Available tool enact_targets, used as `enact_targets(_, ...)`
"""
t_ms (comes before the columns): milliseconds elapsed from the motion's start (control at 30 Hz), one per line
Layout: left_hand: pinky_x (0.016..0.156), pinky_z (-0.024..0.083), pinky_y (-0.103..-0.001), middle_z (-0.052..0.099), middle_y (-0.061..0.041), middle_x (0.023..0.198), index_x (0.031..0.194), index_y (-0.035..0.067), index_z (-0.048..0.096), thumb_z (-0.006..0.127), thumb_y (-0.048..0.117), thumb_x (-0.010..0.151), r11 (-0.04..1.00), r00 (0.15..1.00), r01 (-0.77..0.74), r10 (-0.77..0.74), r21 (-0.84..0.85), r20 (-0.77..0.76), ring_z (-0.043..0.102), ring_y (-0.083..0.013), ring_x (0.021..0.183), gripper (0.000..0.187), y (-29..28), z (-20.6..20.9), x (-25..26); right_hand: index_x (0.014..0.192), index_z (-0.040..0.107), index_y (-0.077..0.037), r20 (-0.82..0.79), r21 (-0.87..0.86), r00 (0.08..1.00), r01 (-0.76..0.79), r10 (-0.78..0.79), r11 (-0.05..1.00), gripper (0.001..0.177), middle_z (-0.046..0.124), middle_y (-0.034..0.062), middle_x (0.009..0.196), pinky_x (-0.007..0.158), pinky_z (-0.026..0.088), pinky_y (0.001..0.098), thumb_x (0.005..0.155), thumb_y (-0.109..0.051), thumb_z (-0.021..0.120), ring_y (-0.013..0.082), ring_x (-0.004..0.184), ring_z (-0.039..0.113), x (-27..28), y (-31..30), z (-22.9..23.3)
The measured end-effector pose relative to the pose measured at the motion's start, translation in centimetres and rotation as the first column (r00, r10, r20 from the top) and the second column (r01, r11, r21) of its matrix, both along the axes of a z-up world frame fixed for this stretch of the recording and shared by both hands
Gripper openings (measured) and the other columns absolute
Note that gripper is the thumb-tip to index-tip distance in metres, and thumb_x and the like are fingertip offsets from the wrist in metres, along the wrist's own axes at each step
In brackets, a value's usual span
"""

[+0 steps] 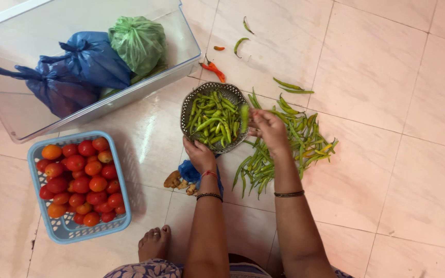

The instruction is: The person sits on the floor and sorts green chilies by hand, placing them into a metal bowl. They also handle a blue plastic bag and ginger pieces, moving them aside during the process.

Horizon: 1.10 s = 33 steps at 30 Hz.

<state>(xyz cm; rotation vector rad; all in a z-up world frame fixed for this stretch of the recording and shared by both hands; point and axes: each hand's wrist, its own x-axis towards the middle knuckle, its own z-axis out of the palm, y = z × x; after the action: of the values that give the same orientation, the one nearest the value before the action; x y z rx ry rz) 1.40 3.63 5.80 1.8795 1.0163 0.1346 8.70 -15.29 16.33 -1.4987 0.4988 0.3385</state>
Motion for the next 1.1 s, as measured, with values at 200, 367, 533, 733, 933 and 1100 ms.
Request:
enact_targets(200, 0.106, 0.047, -0.046, 0.048, -0.025, 0.15, 0.153, 0.001, 0.036, 0.043, 0.017, 0.106, 1.0, 1.0, 0.002, -0.002, 0.006, 0.008, 0.053, -0.0421, 0.132, 0.05, 0.0, -0.4, 0.0, 0.115, 0.076, -0.02, -0.064, -0.796, 0.997, -0.07, 0.032, 0.602, 0.022, 0.078, 0.0043, 0.112, 0.085, 0.058, 0.0394, 0.096, -0.026, 0.068, 0.0208, 0.095, 0.075, 0.2, -2.9, -3.6)
enact_targets(367, 0.107, 0.045, -0.047, 0.047, -0.027, 0.15, 0.153, -0.001, 0.036, 0.043, 0.017, 0.108, 0.997, 0.999, 0.009, -0.012, 0.071, 0.037, 0.051, -0.0443, 0.133, 0.049, -0.1, -0.5, 0.1, 0.112, 0.076, -0.014, 0.014, -0.964, 0.993, -0.017, 0.114, 0.267, 0.02, 0.072, 0.0085, 0.12, 0.092, 0.054, 0.044, 0.092, -0.016, 0.072, 0.0318, 0.108, 0.065, 1.5, -8.0, -7.2)
enact_targets(533, 0.106, 0.046, -0.046, 0.048, -0.026, 0.149, 0.152, 0.001, 0.037, 0.043, 0.017, 0.106, 1.0, 0.999, -0.03, 0.03, 0.001, 0.011, 0.053, -0.0427, 0.131, 0.049, -0.3, -0.5, 0.1, 0.124, 0.071, -0.009, -0.012, -0.978, 0.963, -0.067, 0.27, 0.195, 0.035, 0.065, 0.0104, 0.131, 0.101, 0.048, 0.0459, 0.089, -0.014, 0.074, 0.035, 0.12, 0.055, 2.7, -9.8, -10.0)
enact_targets(733, 0.107, 0.046, -0.047, 0.048, -0.027, 0.148, 0.152, 0.0, 0.037, 0.045, 0.016, 0.106, 0.998, 0.998, -0.023, 0.02, 0.053, 0.059, 0.052, -0.0439, 0.132, 0.05, -0.3, -0.4, 0.1, 0.125, 0.072, -0.011, -0.223, -0.967, 0.947, -0.245, 0.231, 0.069, 0.036, 0.064, 0.0136, 0.13, 0.097, 0.051, 0.0465, 0.09, -0.007, 0.068, 0.0343, 0.119, 0.056, 4.5, -9.8, -11.1)
enact_targets(933, 0.104, 0.048, -0.046, 0.049, -0.026, 0.147, 0.153, 0.001, 0.036, 0.044, 0.016, 0.106, 1.0, 0.999, -0.029, 0.029, 0.004, 0.017, 0.054, -0.042, 0.13, 0.05, -0.2, -0.2, 0.2, 0.11, 0.074, -0.01, -0.309, -0.943, 0.926, -0.329, 0.216, 0.06, 0.022, 0.067, 0.0128, 0.121, 0.091, 0.055, 0.045, 0.089, -0.013, 0.07, 0.0328, 0.111, 0.061, 4.9, -9.7, -9.2)
enact_targets(1100, 0.105, 0.047, -0.046, 0.048, -0.027, 0.147, 0.152, -0.001, 0.037, 0.044, 0.016, 0.107, 0.999, 0.999, -0.01, 0.008, 0.039, 0.035, 0.053, -0.0435, 0.131, 0.049, -0.3, -0.4, 0.1, 0.104, 0.075, -0.011, -0.227, -0.973, 0.955, -0.229, 0.191, -0.009, 0.019, 0.075, 0.0086, 0.103, 0.085, 0.055, 0.0489, 0.088, -0.021, 0.074, 0.032, 0.101, 0.067, 4.4, -9.4, -6.9)
